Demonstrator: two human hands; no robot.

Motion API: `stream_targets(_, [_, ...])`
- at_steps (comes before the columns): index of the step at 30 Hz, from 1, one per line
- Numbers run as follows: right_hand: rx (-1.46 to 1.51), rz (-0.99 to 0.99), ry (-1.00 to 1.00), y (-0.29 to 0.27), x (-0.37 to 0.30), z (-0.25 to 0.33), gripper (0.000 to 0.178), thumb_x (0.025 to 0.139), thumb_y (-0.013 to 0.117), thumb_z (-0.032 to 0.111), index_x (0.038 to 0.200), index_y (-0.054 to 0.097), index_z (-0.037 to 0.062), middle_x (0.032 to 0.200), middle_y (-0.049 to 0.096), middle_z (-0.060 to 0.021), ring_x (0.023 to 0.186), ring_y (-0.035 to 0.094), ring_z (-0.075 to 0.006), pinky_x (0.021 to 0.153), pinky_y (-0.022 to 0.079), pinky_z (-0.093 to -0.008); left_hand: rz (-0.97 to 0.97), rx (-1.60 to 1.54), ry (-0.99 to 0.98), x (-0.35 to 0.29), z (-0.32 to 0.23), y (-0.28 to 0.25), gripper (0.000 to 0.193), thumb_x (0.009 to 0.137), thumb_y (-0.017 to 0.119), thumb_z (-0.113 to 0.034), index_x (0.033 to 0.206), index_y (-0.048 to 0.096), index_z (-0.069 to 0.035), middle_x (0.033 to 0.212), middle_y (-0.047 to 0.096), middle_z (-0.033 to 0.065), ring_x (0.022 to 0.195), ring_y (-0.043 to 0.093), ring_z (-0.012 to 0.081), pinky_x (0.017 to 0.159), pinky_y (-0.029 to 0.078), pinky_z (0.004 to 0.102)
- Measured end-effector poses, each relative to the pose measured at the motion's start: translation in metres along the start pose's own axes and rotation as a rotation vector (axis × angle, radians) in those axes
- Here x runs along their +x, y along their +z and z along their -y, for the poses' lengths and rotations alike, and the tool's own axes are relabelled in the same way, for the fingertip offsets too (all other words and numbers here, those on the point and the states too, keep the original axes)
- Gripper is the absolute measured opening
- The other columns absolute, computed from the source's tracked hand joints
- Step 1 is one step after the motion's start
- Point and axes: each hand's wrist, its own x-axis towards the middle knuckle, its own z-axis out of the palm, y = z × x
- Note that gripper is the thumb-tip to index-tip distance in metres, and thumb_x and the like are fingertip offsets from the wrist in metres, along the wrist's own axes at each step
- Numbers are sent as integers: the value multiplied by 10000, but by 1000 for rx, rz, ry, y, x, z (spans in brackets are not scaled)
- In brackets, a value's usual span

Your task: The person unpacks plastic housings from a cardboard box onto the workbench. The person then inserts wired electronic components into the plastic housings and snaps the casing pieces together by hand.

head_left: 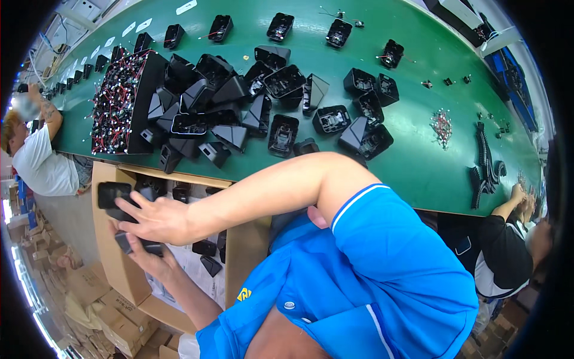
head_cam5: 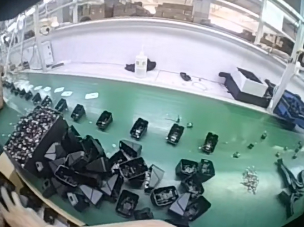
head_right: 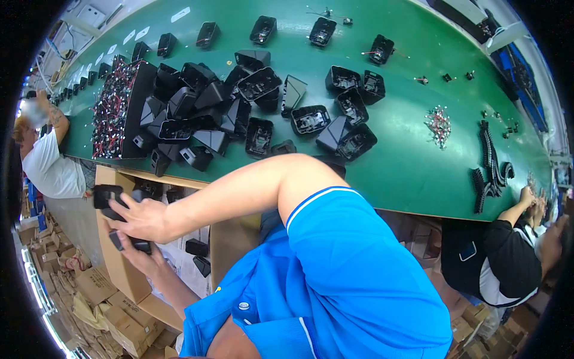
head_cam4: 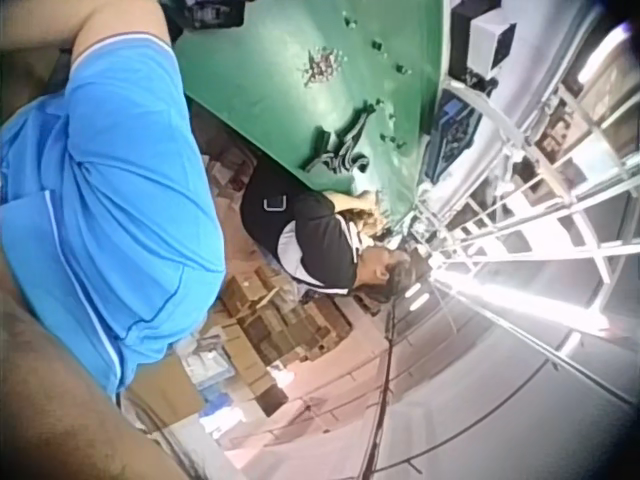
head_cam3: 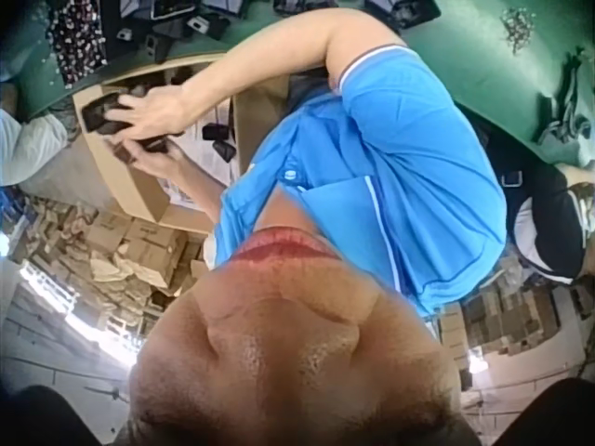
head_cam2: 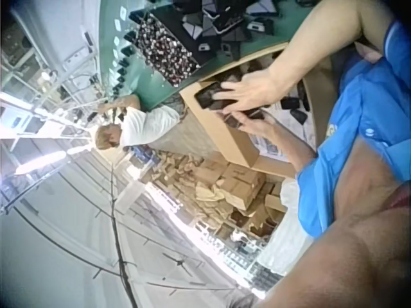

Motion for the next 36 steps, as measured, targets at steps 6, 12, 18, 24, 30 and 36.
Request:
stream_targets(6, [-300, -214, -7, -120, -2, 10, 369, 840, 606, 84, 1204, 550, 60, 1388, 400, -288, 1026, 505, -399, 504, 561, -318, 187, -141, 157, 4, -33, 110, 602, 981, 564, -248, 1542, 346, -222, 1474, 492, 123, 1266, 562, 276, 1026, 491, 387])
stream_targets(12, [-441, -379, 213, -221, -90, 0, 435, 838, 629, 98, 1258, 520, 84, 1416, 346, -290, 1093, 479, -459, 568, 608, -411, 523, -134, 180, -30, -11, 234, 627, 895, 668, -146, 1480, 449, -105, 1447, 515, 107, 1271, 526, 241, 1070, 419, 339])
stream_targets(18, [-392, -304, 450, -250, -172, -21, 969, 571, 757, -140, 1436, 482, 199, 1483, 282, -246, 1297, 376, -517, 970, 535, -474, 698, -32, 321, -69, 40, 288, 605, 899, 696, -140, 1457, 465, -92, 1444, 538, 100, 1256, 561, 254, 1088, 432, 363])
stream_targets(24, [-232, -211, 604, -265, -202, -37, 887, 653, 767, -66, 1449, 473, 191, 1485, 311, -246, 1273, 450, -502, 991, 519, -463, 582, 136, 488, -92, 72, 302, 546, 892, 710, -156, 1403, 530, -91, 1416, 554, 100, 1211, 578, 269, 1055, 461, 373])
stream_targets(30, [-218, -70, 705, -294, -209, -50, 750, 770, 773, 105, 1458, 485, 183, 1493, 391, -237, 1287, 515, -442, 1028, 493, -473, 451, 521, 700, -80, 84, 310, 455, 879, 717, -180, 1314, 620, -86, 1413, 549, 111, 1259, 513, 290, 1059, 438, 400])
stream_targets(36, [-306, -8, 660, -313, -212, -61, 667, 850, 738, 223, 1460, 476, 157, 1474, 437, -280, 1284, 547, -424, 992, 512, -499, 418, 749, 783, -67, 82, 308, 407, 887, 700, -204, 1278, 656, -98, 1424, 539, 110, 1331, 431, 301, 1116, 359, 432])
